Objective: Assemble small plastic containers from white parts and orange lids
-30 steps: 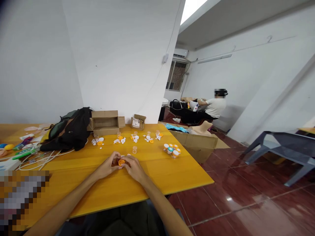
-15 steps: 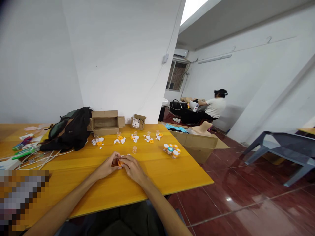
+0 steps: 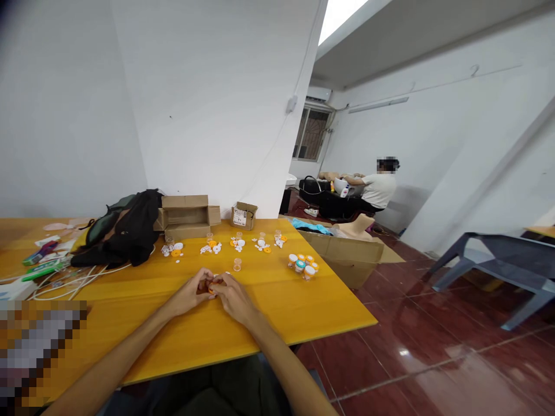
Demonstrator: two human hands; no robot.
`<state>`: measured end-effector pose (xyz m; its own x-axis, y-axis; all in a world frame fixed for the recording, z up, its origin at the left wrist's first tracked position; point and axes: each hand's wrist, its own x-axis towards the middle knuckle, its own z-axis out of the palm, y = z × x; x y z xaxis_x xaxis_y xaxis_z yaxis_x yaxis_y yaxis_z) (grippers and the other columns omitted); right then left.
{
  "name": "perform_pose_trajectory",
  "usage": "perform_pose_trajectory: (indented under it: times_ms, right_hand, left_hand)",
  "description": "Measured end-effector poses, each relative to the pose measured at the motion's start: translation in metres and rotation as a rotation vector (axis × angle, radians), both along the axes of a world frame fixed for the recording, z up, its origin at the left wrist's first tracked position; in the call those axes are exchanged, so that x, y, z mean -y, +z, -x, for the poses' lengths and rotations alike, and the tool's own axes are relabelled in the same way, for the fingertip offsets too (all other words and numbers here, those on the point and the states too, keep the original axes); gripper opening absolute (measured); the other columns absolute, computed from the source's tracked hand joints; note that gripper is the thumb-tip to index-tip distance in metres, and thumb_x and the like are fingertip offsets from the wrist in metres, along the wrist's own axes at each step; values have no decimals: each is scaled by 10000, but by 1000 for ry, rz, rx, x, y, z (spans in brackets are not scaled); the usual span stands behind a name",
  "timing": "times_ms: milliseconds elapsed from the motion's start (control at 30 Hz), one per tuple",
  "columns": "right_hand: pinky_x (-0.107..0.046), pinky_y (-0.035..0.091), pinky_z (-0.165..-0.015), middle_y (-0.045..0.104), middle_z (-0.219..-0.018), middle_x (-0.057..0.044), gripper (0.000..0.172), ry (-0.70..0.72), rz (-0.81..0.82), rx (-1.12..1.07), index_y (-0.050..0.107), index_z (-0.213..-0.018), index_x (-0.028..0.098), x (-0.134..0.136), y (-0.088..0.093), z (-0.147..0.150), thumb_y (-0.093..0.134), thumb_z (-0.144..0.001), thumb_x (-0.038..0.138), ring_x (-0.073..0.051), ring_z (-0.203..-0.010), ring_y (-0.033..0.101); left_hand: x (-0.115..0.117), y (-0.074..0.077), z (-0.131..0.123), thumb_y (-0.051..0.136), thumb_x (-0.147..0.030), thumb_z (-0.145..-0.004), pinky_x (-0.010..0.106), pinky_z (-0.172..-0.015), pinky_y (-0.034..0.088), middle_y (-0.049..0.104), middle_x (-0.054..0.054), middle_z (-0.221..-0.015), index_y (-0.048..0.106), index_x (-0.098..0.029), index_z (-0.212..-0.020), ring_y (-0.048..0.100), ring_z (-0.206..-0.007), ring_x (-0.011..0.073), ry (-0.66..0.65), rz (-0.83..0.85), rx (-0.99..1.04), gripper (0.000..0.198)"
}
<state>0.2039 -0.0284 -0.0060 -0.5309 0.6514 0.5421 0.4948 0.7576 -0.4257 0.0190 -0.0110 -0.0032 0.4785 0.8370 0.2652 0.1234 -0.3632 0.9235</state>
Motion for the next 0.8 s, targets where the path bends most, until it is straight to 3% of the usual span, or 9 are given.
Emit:
perform_pose_trajectory:
  times_ms: [800]
  right_hand:
    - [-344, 517, -907, 651, -1052, -77, 339, -9, 8, -18, 719, -1088, 279, -1, -1, 1, 464, -940, 112, -204, -1018, 623]
  left_hand:
    - [3, 3, 1, 706, -342, -776, 290, -776, 436, 559, -5, -901, 485, -222, -935, 520, -806, 156, 27, -9, -42, 298]
